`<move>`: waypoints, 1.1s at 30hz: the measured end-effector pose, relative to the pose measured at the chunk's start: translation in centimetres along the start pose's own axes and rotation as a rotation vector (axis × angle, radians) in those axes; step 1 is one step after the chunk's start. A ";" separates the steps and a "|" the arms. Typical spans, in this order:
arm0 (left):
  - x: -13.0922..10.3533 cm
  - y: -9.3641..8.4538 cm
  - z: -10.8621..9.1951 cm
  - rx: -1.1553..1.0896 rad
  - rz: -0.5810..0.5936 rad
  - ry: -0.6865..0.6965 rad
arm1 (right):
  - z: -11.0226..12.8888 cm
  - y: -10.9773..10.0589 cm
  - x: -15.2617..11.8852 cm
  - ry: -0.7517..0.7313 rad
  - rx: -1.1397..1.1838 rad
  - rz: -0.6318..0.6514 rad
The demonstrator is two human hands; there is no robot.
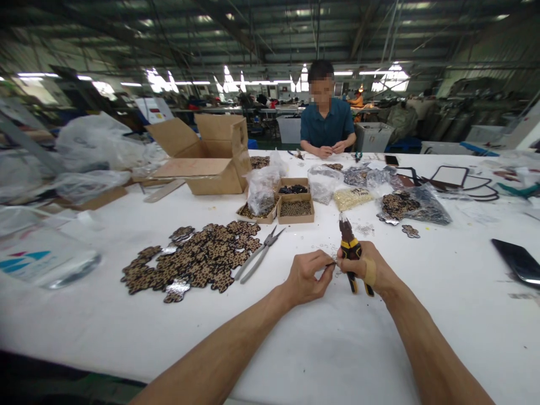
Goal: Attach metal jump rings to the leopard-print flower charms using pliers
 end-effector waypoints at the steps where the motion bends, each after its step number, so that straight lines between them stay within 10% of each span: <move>1: 0.1 0.0 0.0 -0.007 0.002 0.004 | -0.1 0.0 0.0 0.015 0.016 0.016; 17: 0.3 0.7 -1.1 -0.177 -0.001 0.007 | 0.5 -1.5 -0.8 0.079 -0.076 0.192; 33: -0.2 1.1 -0.6 -0.094 -0.083 -0.053 | 0.7 -0.5 -0.6 -0.015 -0.114 0.027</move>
Point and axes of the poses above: each hand's wrist, its own x-axis towards the middle knuckle, its own y-axis out of the palm, z = x × y, the point moved 2 cm from there along x, towards the middle knuckle, and after that the axes turned 7 degrees about y, right-handed, at the moved point
